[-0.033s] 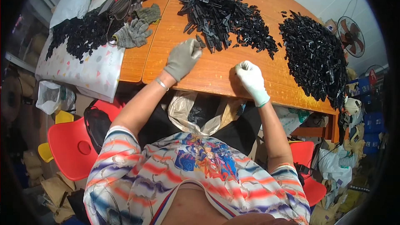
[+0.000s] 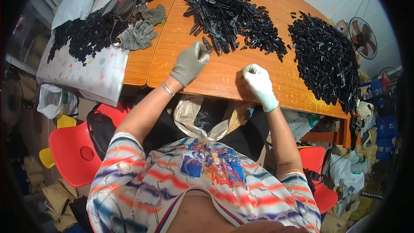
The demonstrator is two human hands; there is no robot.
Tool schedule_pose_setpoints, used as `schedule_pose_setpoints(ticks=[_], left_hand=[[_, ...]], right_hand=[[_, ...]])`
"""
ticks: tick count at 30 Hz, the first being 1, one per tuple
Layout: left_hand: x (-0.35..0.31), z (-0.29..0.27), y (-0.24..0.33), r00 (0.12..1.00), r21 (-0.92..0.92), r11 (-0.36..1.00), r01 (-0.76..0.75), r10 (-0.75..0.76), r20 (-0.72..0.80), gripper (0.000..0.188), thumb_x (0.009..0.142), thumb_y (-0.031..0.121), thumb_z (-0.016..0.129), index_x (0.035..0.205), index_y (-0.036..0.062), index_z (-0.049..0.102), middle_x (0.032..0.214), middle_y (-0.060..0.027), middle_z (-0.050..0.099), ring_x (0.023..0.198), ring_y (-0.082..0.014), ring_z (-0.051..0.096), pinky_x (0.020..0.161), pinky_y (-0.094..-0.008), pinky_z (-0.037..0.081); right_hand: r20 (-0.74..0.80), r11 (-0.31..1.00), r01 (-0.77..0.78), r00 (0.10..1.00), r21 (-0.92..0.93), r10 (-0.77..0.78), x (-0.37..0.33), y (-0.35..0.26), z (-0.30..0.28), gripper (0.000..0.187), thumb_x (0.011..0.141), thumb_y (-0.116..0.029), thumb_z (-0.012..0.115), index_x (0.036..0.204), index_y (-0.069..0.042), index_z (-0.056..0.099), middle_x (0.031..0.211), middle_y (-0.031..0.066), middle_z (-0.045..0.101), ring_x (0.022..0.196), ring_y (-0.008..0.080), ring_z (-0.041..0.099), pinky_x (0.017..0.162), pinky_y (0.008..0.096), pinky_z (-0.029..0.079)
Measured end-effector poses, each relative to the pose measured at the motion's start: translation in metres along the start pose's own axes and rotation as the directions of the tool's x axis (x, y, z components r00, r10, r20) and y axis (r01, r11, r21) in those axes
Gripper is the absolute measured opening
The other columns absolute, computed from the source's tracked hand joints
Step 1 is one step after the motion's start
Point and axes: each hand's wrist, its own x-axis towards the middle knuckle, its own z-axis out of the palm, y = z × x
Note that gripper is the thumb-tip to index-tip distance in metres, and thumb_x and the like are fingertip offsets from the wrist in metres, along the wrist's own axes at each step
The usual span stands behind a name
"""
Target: Inspecting small black plastic components and sorting them into a bag.
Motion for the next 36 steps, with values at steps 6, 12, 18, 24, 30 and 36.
schedule_pose_setpoints(ticks=[6,12,18,24,30,36], left_hand=[[-0.023,0.005,0.025,0.859,-0.657,0.554,0.511,-0.292,0.422,0.032,0.083,0.011,0.068,0.106,0.0000,0.049,0.079,-0.0033,0.055,0.064,-0.0088,0.055,0.055,-0.0216,0.044],[-0.030,0.018,0.035,0.764,-0.622,0.448,0.642,-0.306,0.568,0.038,0.089,0.016,0.063,0.119,-0.0011,0.047,0.078,-0.0016,0.055,0.058,-0.0049,0.049,0.050,-0.0192,0.040],[-0.029,0.019,0.050,0.755,-0.591,0.484,0.645,-0.285,0.590,0.023,0.100,0.024,0.045,0.112,0.0049,0.049,0.073,0.0001,0.050,0.055,-0.0050,0.043,0.047,-0.0188,0.035],[-0.033,0.018,0.040,0.777,-0.750,0.203,0.629,-0.183,0.602,0.035,0.102,0.029,0.038,0.123,0.0051,0.050,0.085,0.0007,0.049,0.070,-0.0069,0.048,0.061,-0.0209,0.040],[-0.035,0.030,0.041,0.828,-0.852,0.008,0.524,-0.239,0.507,0.026,0.100,0.019,0.042,0.122,0.0056,0.049,0.088,-0.0027,0.055,0.076,-0.0092,0.052,0.067,-0.0213,0.044],[-0.036,0.017,0.055,0.816,-0.785,0.243,0.570,-0.278,0.506,0.018,0.099,0.020,0.045,0.112,0.0077,0.049,0.085,-0.0017,0.058,0.066,-0.0040,0.050,0.056,-0.0157,0.041]], right_hand=[[0.166,0.860,-0.046,0.985,0.509,-0.046,-0.020,-0.026,0.006,0.008,0.088,-0.008,0.058,0.093,-0.001,0.059,0.075,0.0010,0.058,0.062,0.0068,0.052,0.055,0.0209,0.042],[0.189,0.812,-0.032,0.977,0.582,-0.097,-0.021,-0.031,0.019,0.015,0.083,-0.007,0.062,0.093,0.003,0.060,0.076,0.0045,0.061,0.064,0.0085,0.056,0.059,0.0222,0.046],[0.125,0.795,-0.034,0.991,0.605,-0.053,-0.023,-0.044,0.026,0.019,0.086,-0.006,0.059,0.099,0.007,0.063,0.079,0.0055,0.065,0.067,0.0084,0.059,0.061,0.0223,0.048],[-0.018,0.846,0.045,0.999,0.531,-0.042,-0.023,-0.047,0.030,0.020,0.087,-0.011,0.064,0.101,0.002,0.066,0.079,0.0017,0.064,0.061,0.0047,0.054,0.056,0.0189,0.045],[-0.111,0.825,0.113,0.992,0.554,-0.062,-0.020,-0.050,0.043,0.023,0.087,-0.010,0.063,0.107,0.002,0.065,0.086,0.0039,0.066,0.062,0.0063,0.056,0.058,0.0194,0.046],[-0.185,0.859,0.166,0.979,0.484,-0.085,-0.017,-0.047,0.048,0.023,0.087,-0.009,0.063,0.107,0.004,0.063,0.088,0.0055,0.066,0.073,0.0067,0.059,0.065,0.0192,0.047]])
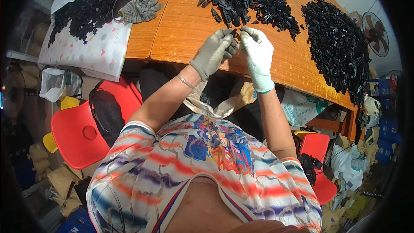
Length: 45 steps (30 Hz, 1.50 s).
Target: Inspecting small black plastic components and sorting them into a bag.
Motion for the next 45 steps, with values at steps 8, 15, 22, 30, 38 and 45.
schedule_pose_setpoints(ticks=[8,15,22,30,38,45], left_hand=[[-0.002,0.004,0.005,0.998,0.070,0.998,-0.010,0.014,-0.060,0.017,0.099,0.020,0.045,0.110,0.0064,0.049,0.080,-0.0007,0.057,0.058,-0.0027,0.046,0.046,-0.0145,0.036],[-0.008,0.013,0.010,0.996,0.114,0.993,-0.020,0.030,-0.087,0.019,0.098,0.018,0.046,0.110,0.0039,0.050,0.076,0.0006,0.053,0.056,-0.0023,0.045,0.046,-0.0151,0.036],[-0.004,0.007,-0.004,0.973,0.288,0.940,-0.182,0.214,-0.083,0.019,0.096,0.016,0.047,0.106,0.0008,0.053,0.077,0.0001,0.052,0.056,-0.0037,0.045,0.048,-0.0187,0.040],[-0.007,0.009,-0.010,0.899,0.715,0.652,-0.253,0.432,-0.076,0.017,0.092,0.014,0.049,0.100,-0.0004,0.055,0.075,-0.0113,0.060,0.070,-0.0165,0.058,0.067,-0.0306,0.048],[0.006,0.029,-0.008,0.944,0.372,0.918,-0.137,0.235,-0.231,0.017,0.092,0.008,0.048,0.099,-0.0049,0.057,0.083,-0.0049,0.060,0.077,-0.0096,0.053,0.072,-0.0237,0.045],[0.022,0.015,-0.011,0.982,0.368,0.923,-0.110,0.158,-0.104,0.022,0.094,0.014,0.049,0.105,-0.0033,0.056,0.081,-0.0021,0.058,0.069,-0.0041,0.049,0.059,-0.0190,0.041]], right_hand=[[0.025,0.999,-0.052,0.998,0.002,0.052,-0.005,-0.011,0.004,0.023,0.087,-0.010,0.064,0.106,0.004,0.064,0.091,0.0069,0.068,0.077,0.0076,0.060,0.068,0.0211,0.048],[0.014,0.987,-0.034,0.999,-0.158,0.037,-0.001,-0.001,0.002,0.022,0.087,-0.013,0.064,0.102,0.003,0.065,0.089,0.0081,0.069,0.076,0.0098,0.062,0.071,0.0237,0.049],[0.147,0.691,0.292,0.954,-0.661,-0.263,-0.007,-0.012,0.005,0.019,0.085,-0.021,0.062,0.095,-0.005,0.065,0.088,0.0156,0.068,0.081,0.0299,0.067,0.074,0.0366,0.052],[0.366,0.288,0.527,0.808,-0.800,-0.461,-0.007,-0.003,-0.004,0.012,0.080,-0.017,0.064,0.081,-0.008,0.057,0.071,0.0129,0.061,0.064,0.0319,0.062,0.057,0.0390,0.049],[0.437,0.241,0.577,0.778,-0.780,-0.451,0.011,0.000,-0.012,0.017,0.078,-0.022,0.065,0.074,-0.010,0.053,0.064,0.0133,0.058,0.058,0.0334,0.060,0.052,0.0424,0.047],[0.248,0.373,0.317,0.943,-0.872,-0.222,0.013,-0.012,-0.009,0.021,0.085,-0.028,0.056,0.084,-0.008,0.062,0.077,0.0152,0.065,0.075,0.0361,0.064,0.068,0.0443,0.050]])
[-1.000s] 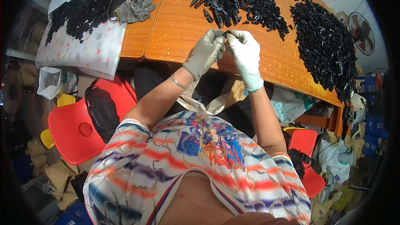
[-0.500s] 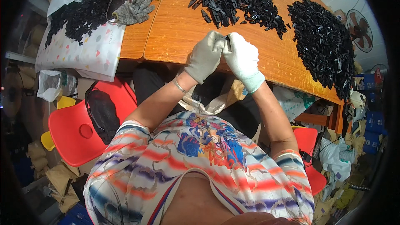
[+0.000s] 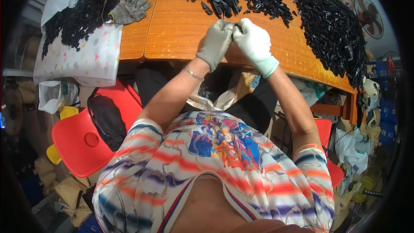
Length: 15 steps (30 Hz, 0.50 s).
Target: Inspecting small black plastic components and sorting them into a bag.
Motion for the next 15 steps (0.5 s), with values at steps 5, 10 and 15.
schedule_pose_setpoints(ticks=[5,10,15], left_hand=[[-0.012,-0.017,0.028,0.986,-0.082,0.990,0.116,-0.105,0.131,0.028,0.096,0.017,0.051,0.120,0.0018,0.050,0.078,-0.0030,0.058,0.055,-0.0048,0.046,0.048,-0.0183,0.038],[-0.033,-0.036,0.012,0.978,-0.204,0.965,0.165,-0.133,0.161,0.031,0.096,0.010,0.048,0.126,0.0005,0.046,0.079,-0.0026,0.057,0.055,-0.0033,0.045,0.048,-0.0155,0.036],[-0.053,-0.018,-0.001,0.944,-0.453,0.853,0.259,-0.125,0.304,0.032,0.098,0.014,0.048,0.127,0.0033,0.044,0.082,-0.0032,0.058,0.055,-0.0031,0.044,0.045,-0.0157,0.031]], right_hand=[[0.069,0.902,-0.181,0.984,0.393,0.167,-0.003,0.012,-0.007,0.028,0.087,-0.033,0.057,0.091,-0.006,0.065,0.077,0.0128,0.066,0.070,0.0281,0.066,0.065,0.0372,0.050],[0.476,0.333,-0.466,0.878,0.820,0.058,-0.030,0.004,-0.021,0.028,0.093,-0.030,0.056,0.096,-0.004,0.066,0.074,0.0014,0.063,0.061,0.0078,0.055,0.058,0.0222,0.044],[0.430,0.280,-0.423,0.902,0.862,0.038,-0.049,0.009,0.004,0.021,0.091,-0.024,0.061,0.087,-0.003,0.065,0.070,0.0024,0.063,0.060,0.0050,0.050,0.055,0.0191,0.038]])
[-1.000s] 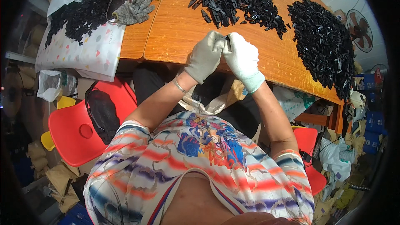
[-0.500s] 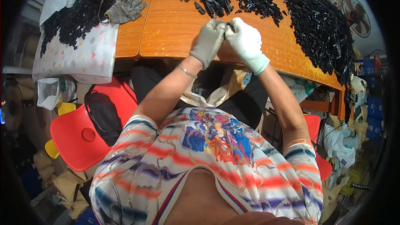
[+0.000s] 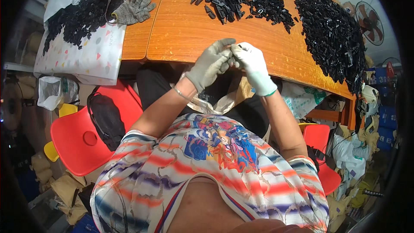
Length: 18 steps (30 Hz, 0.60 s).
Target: Inspecting small black plastic components and sorting them into a bag.
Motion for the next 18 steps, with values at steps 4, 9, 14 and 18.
schedule_pose_setpoints(ticks=[4,9,14,18], left_hand=[[-0.021,-0.006,-0.019,0.997,-0.126,0.990,0.060,-0.055,0.046,0.031,0.099,0.022,0.048,0.126,0.0074,0.046,0.079,-0.0001,0.054,0.058,-0.0019,0.042,0.046,-0.0154,0.028],[-0.056,-0.010,-0.019,0.985,0.535,0.828,0.169,-0.117,-0.130,0.037,0.093,0.009,0.049,0.129,0.0015,0.047,0.093,-0.0094,0.064,0.075,-0.0127,0.061,0.066,-0.0257,0.050],[-0.068,-0.025,0.001,0.951,0.972,0.136,-0.192,0.272,0.150,0.030,0.087,0.011,0.056,0.117,0.0061,0.060,0.105,-0.0148,0.064,0.094,-0.0309,0.063,0.081,-0.0376,0.050],[-0.018,-0.031,0.039,0.898,0.992,-0.037,-0.121,0.421,0.125,0.021,0.090,0.015,0.054,0.109,0.0110,0.061,0.101,-0.0118,0.064,0.093,-0.0314,0.062,0.079,-0.0400,0.050]], right_hand=[[-0.039,0.980,-0.034,0.999,-0.198,0.027,-0.009,0.004,0.010,0.024,0.089,-0.023,0.062,0.076,-0.004,0.064,0.062,0.0019,0.062,0.055,0.0062,0.050,0.051,0.0223,0.038],[0.124,0.682,0.074,0.992,-0.728,0.025,0.003,-0.006,-0.015,0.028,0.088,-0.032,0.055,0.077,-0.009,0.067,0.067,0.0126,0.059,0.066,0.0271,0.060,0.062,0.0337,0.047],[-0.122,0.410,0.092,0.876,-0.908,-0.467,0.066,-0.002,-0.055,0.015,0.087,-0.026,0.061,0.094,-0.016,0.071,0.097,0.0107,0.066,0.089,0.0281,0.064,0.080,0.0357,0.050],[0.022,0.088,0.089,0.817,-0.992,-0.576,0.112,-0.002,-0.077,0.014,0.082,-0.015,0.059,0.090,-0.016,0.071,0.093,0.0125,0.060,0.082,0.0327,0.063,0.072,0.0409,0.051]])
